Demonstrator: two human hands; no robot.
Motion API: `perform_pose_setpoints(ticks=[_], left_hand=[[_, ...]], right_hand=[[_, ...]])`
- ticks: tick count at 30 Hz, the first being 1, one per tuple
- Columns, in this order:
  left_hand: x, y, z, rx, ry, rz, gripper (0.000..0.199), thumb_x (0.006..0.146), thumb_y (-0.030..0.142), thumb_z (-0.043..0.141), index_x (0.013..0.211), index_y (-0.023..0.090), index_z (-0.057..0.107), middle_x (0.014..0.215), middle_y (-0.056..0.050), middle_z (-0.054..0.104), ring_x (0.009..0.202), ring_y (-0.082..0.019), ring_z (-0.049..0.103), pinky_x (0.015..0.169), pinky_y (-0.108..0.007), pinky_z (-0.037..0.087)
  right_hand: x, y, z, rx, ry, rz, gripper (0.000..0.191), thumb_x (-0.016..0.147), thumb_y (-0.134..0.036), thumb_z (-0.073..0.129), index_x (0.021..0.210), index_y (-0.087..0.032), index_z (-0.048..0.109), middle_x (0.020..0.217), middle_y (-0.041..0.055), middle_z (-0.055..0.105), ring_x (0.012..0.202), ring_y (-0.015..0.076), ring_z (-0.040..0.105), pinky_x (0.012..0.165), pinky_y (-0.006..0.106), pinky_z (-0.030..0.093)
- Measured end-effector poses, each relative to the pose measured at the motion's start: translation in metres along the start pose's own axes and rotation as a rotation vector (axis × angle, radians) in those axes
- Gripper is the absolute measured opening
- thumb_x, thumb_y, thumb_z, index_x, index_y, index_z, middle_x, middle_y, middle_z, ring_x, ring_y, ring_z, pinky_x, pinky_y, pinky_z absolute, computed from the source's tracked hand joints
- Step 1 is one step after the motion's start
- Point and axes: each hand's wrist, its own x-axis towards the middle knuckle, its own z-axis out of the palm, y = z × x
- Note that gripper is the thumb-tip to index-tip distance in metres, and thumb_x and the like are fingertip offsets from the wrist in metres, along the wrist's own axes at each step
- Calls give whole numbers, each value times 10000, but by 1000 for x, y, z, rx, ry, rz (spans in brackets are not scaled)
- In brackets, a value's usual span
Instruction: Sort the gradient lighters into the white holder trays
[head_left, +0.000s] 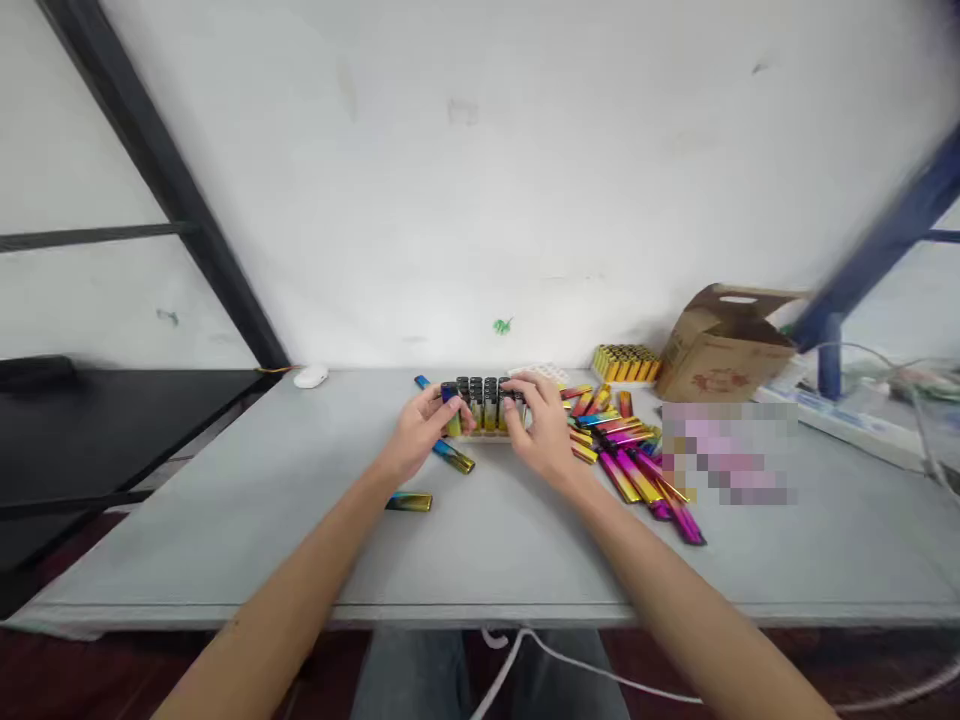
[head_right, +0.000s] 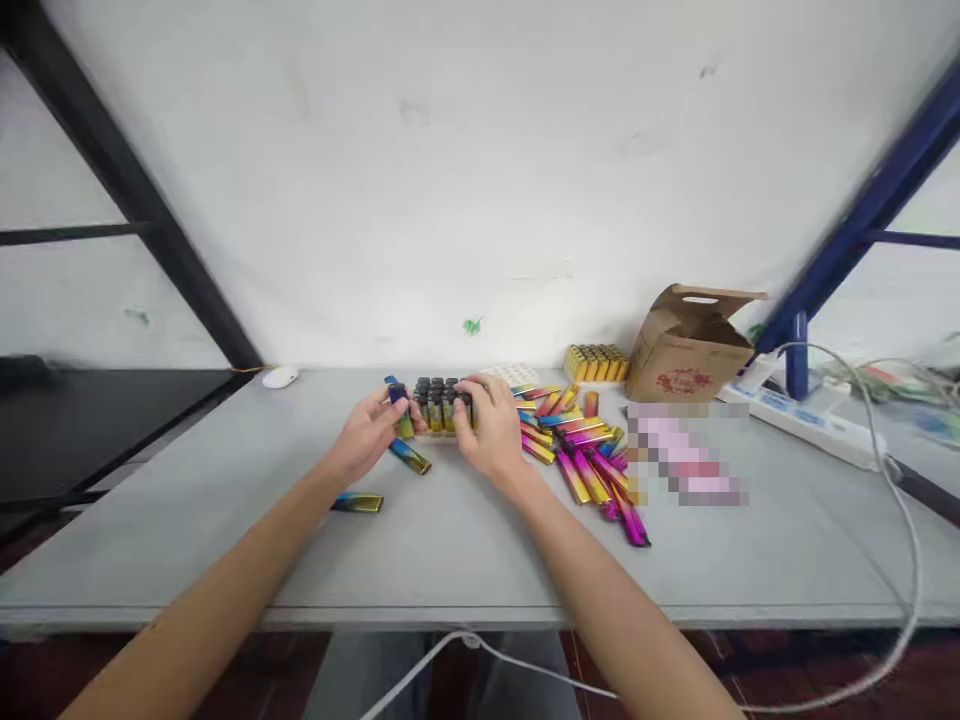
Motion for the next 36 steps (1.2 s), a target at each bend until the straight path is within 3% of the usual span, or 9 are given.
perform_pose_setpoints(ticks=[4, 8, 13, 20, 23, 26, 29, 32, 36], left_hand=[[-3, 0, 4, 68, -70, -84, 414, 805, 485, 743, 1011, 180, 552, 769, 5, 644, 664, -131, 634, 637, -262, 551], [-6, 0, 5, 113, -138, -138, 403, 814, 469, 733, 1071, 191, 596, 817, -16, 645, 753, -165, 650, 629, -294, 592], [-7, -1, 4, 210, -156, -174, 351, 780, 426, 763, 990, 157, 679, 898, -62, 683, 856, -212, 664, 696, -346, 619], [-7, 3, 3, 416, -134, -155, 312, 730, 435, 780, 857, 163, 697, 796, -29, 701, 743, -212, 686, 681, -338, 596], [-3, 9, -2, 437, -5, -93, 353, 737, 487, 753, 879, 166, 712, 854, -63, 741, 827, -243, 709, 757, -351, 585], [2, 11, -8, 348, 292, -67, 403, 787, 546, 660, 860, 151, 696, 808, -90, 747, 822, -249, 718, 782, -370, 579], [5, 6, -12, 367, 533, 1, 383, 853, 511, 547, 782, 154, 664, 795, -87, 735, 820, -233, 708, 801, -362, 561], [6, -1, -15, 526, 589, 15, 295, 867, 404, 497, 781, 177, 664, 880, -70, 736, 901, -230, 688, 869, -358, 524], [7, -11, -20, 829, 527, -68, 233, 871, 292, 463, 908, 194, 672, 1033, -71, 721, 1027, -246, 647, 958, -382, 469]], right_hand=[[4, -12, 1, 171, -66, -1, 207, 920, -228, 522, 1083, -218, 649, 1037, 78, 699, 1017, 230, 611, 935, 425, 486], [5, -16, 2, 314, -138, 101, 189, 911, -249, 566, 1059, -234, 682, 984, 53, 734, 994, 217, 626, 896, 398, 511], [4, -16, 2, 386, -209, 223, 151, 872, -267, 625, 987, -223, 712, 930, 44, 740, 897, 192, 659, 833, 354, 525], [4, -18, 3, 408, -236, 282, 170, 843, -291, 644, 985, -206, 683, 911, 40, 730, 843, 188, 667, 802, 338, 530], [5, -15, 3, 403, -177, 318, 185, 857, -322, 631, 989, -199, 674, 924, 50, 728, 823, 189, 670, 777, 336, 541], [5, -12, 5, 324, -113, 257, 171, 869, -307, 625, 995, -203, 674, 954, 57, 730, 860, 199, 666, 805, 352, 538], [1, -11, 10, 220, -144, 146, 148, 887, -260, 614, 1011, -208, 677, 969, 61, 733, 925, 213, 656, 839, 366, 526], [-5, -14, 19, 145, -198, 70, 136, 897, -224, 611, 1004, -207, 694, 949, 68, 729, 958, 222, 648, 861, 376, 514], [-10, -17, 28, 85, -214, 42, 133, 889, -221, 637, 997, -224, 715, 960, 71, 723, 969, 228, 645, 864, 386, 505]])
